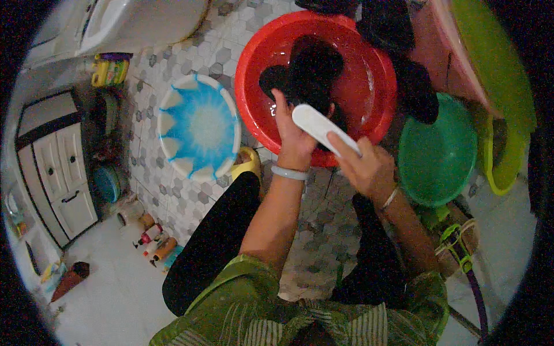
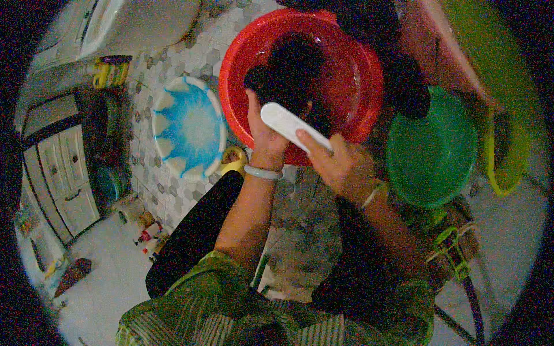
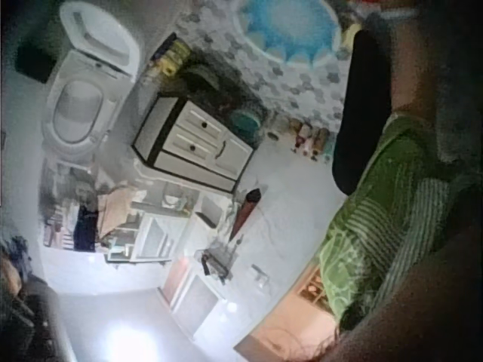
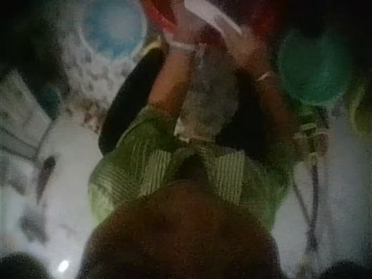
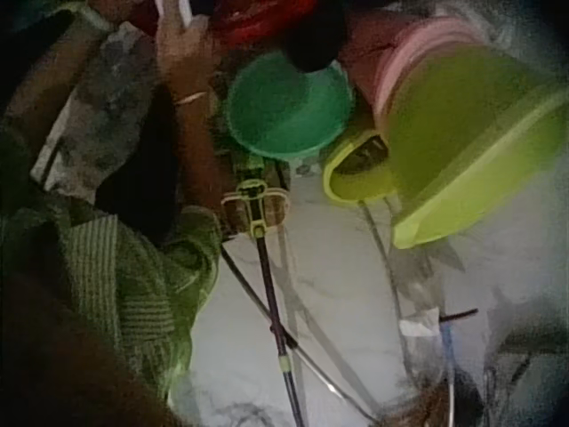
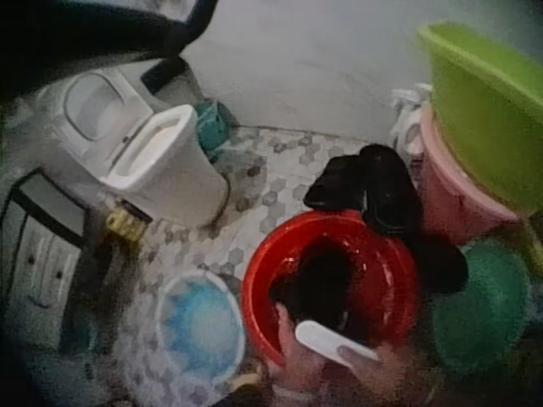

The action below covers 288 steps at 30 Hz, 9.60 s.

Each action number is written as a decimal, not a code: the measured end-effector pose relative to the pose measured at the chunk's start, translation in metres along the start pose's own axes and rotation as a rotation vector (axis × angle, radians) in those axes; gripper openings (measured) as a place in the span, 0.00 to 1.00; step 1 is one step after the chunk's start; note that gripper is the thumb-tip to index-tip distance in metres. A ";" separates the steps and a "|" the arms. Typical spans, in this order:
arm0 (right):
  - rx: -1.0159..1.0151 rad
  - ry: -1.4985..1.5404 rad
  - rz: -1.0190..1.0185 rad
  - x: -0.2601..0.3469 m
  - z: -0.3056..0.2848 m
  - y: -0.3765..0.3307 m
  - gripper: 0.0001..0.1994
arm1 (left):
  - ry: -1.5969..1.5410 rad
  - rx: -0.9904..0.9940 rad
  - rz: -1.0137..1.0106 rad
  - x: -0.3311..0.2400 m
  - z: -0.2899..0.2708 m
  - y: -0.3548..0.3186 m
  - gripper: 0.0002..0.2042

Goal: The person scrubs black sandals in a red basin of water using a white brush, cleaning the soles and straps, and then places them on the bathroom floor.

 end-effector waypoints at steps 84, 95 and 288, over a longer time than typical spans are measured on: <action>0.115 0.551 0.689 -0.019 -0.033 -0.018 0.18 | 0.493 -0.147 0.040 0.048 -0.063 0.010 0.24; -0.304 0.495 0.565 -0.089 0.053 0.014 0.19 | 0.385 -0.278 0.145 0.026 -0.070 0.017 0.17; 0.454 -0.217 0.356 0.003 0.073 0.055 0.17 | 0.121 -0.297 -0.037 0.020 -0.078 -0.036 0.11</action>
Point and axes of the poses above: each hand's wrist, its own y-axis towards the middle knuckle, its own z-axis out of the palm, x = y × z, the point moved 2 cm from there along y, towards the middle knuckle, and after that the axes turned 8 degrees about -x, right-handed, at the moved point
